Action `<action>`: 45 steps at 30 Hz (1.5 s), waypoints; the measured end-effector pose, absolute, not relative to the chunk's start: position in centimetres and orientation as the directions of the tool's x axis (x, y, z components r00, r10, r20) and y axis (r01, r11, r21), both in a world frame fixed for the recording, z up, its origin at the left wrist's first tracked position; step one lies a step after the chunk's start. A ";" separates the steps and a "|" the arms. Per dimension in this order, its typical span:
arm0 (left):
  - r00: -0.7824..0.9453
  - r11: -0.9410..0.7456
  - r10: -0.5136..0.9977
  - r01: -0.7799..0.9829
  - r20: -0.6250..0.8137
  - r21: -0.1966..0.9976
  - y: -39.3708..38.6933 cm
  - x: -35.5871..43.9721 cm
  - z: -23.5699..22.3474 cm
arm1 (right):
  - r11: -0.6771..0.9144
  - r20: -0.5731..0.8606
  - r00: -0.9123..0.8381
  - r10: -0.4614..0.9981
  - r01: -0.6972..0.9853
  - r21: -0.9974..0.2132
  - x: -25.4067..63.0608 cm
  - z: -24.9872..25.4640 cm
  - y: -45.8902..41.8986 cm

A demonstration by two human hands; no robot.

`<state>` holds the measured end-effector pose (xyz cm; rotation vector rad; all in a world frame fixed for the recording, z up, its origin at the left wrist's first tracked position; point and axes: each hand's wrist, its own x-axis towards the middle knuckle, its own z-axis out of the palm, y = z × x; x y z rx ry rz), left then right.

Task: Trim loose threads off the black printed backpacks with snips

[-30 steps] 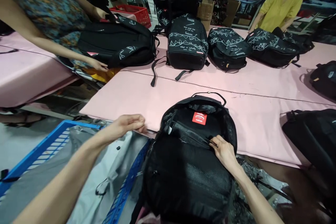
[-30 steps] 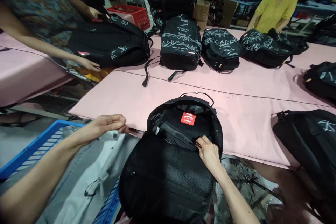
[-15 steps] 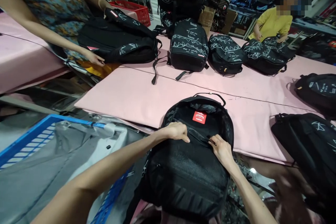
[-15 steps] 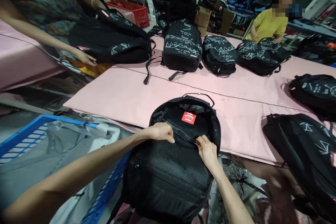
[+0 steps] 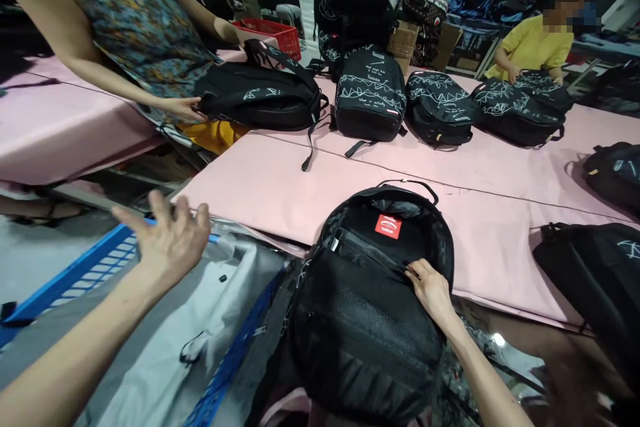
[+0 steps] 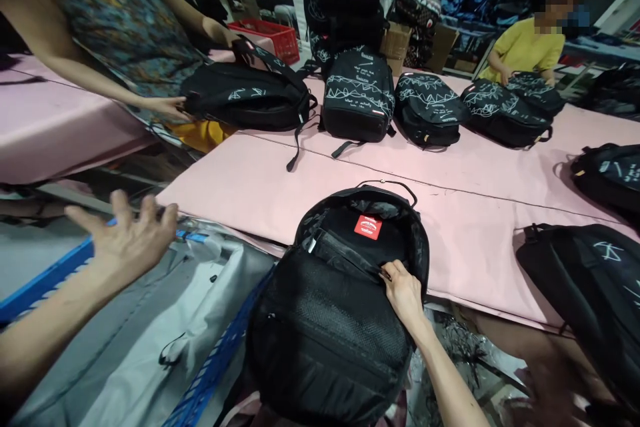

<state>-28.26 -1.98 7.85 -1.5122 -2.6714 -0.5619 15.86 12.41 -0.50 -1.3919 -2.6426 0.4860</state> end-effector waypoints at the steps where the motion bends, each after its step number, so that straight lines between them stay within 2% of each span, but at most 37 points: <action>1: -0.491 0.433 0.832 0.865 0.257 0.253 -1.5 -27.6 7.5 | 0.527 -0.045 -0.571 0.820 0.783 -0.331 15.7 -0.4 12.4; 3: -0.353 0.306 0.897 0.930 0.267 0.201 0.7 -24.4 6.4 | 0.524 -0.047 -0.567 0.823 0.787 -0.327 15.5 -0.3 12.4; 5: -0.087 0.046 0.988 0.953 0.127 0.298 3.0 -19.6 5.2 | 0.517 -0.050 -0.563 0.825 0.789 -0.332 15.6 -0.2 12.1; 8: 0.261 -0.235 0.965 0.893 -0.017 0.383 4.1 -12.8 3.8 | 0.512 -0.035 -0.559 0.829 0.782 -0.355 16.3 -0.2 11.6; 10: 0.334 -0.294 0.941 0.889 -0.057 0.351 3.1 -10.1 3.6 | 0.513 -0.019 -0.558 0.830 0.776 -0.367 16.6 0.0 11.6; 13: 0.337 -0.298 0.939 0.896 -0.068 0.330 1.3 -9.1 4.2 | 0.520 -0.050 -0.563 0.825 0.791 -0.322 15.1 1.3 12.3; 16: 0.336 -0.276 0.937 0.882 -0.099 0.381 0.9 -9.7 5.1 | 0.574 -0.124 -0.603 0.788 0.793 -0.204 11.5 2.9 13.2; 19: 0.221 -0.150 0.966 0.899 -0.132 0.411 0.8 -10.4 5.0 | 0.585 -0.194 -0.590 0.784 0.806 -0.090 8.9 3.5 13.3; 22: 0.003 0.031 0.994 0.949 -0.108 0.313 0.2 -10.4 3.7 | 0.517 -0.294 -0.499 0.815 0.856 -0.019 9.2 2.9 13.2; 24: -0.066 0.078 0.996 0.971 -0.058 0.227 0.0 -10.3 2.5 | 0.467 -0.361 -0.443 0.821 0.884 -0.022 10.2 2.3 13.3; 26: -0.039 0.048 0.998 0.980 -0.050 0.195 0.2 -10.1 1.3 | 0.436 -0.401 -0.415 0.817 0.899 -0.041 11.0 1.8 13.5; 31: 0.123 -0.077 0.976 0.967 -0.179 0.241 2.0 -10.1 -0.1 | 0.418 -0.414 -0.385 0.825 0.908 -0.013 11.0 1.5 13.8; 45: 0.143 -0.094 0.971 0.966 -0.194 0.240 2.9 -9.6 -0.9 | 0.435 -0.388 -0.396 0.832 0.900 0.015 10.9 0.8 13.9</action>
